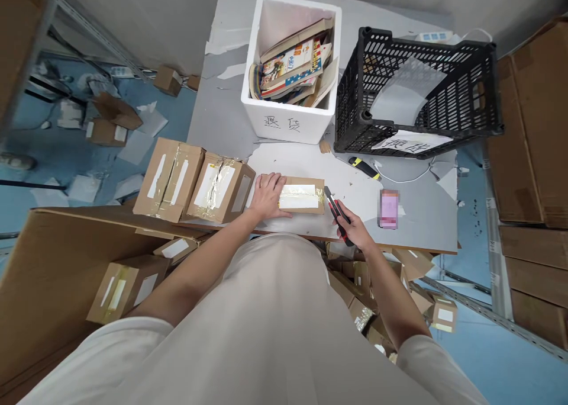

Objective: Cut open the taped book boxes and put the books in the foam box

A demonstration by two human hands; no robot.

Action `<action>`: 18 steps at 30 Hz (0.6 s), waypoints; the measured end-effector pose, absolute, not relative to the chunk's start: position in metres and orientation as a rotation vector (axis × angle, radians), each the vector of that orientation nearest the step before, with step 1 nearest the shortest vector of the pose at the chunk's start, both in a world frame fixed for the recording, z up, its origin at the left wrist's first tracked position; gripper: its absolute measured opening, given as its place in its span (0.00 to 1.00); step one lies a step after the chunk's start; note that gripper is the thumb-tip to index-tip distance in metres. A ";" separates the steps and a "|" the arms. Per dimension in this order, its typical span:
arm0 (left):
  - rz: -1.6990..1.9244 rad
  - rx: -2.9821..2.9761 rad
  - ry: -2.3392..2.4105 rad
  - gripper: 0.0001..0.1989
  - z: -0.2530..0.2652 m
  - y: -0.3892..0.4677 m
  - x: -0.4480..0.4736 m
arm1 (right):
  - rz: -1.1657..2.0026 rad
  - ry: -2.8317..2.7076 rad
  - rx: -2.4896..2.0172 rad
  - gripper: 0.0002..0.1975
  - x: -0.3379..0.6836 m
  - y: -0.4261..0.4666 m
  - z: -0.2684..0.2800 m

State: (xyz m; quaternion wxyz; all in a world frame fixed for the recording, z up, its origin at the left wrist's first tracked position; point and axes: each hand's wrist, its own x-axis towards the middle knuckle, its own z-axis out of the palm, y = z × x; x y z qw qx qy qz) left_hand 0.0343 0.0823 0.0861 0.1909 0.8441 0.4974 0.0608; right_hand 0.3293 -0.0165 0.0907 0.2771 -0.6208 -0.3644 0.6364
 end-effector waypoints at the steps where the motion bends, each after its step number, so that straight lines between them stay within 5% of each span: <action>1: 0.168 2.368 1.397 0.56 0.086 0.082 0.034 | 1.716 -0.999 -1.677 0.37 0.331 -0.013 0.092; 18: 0.208 2.328 1.425 0.54 0.080 0.076 0.035 | 1.933 -1.391 -1.682 0.29 0.356 0.006 0.105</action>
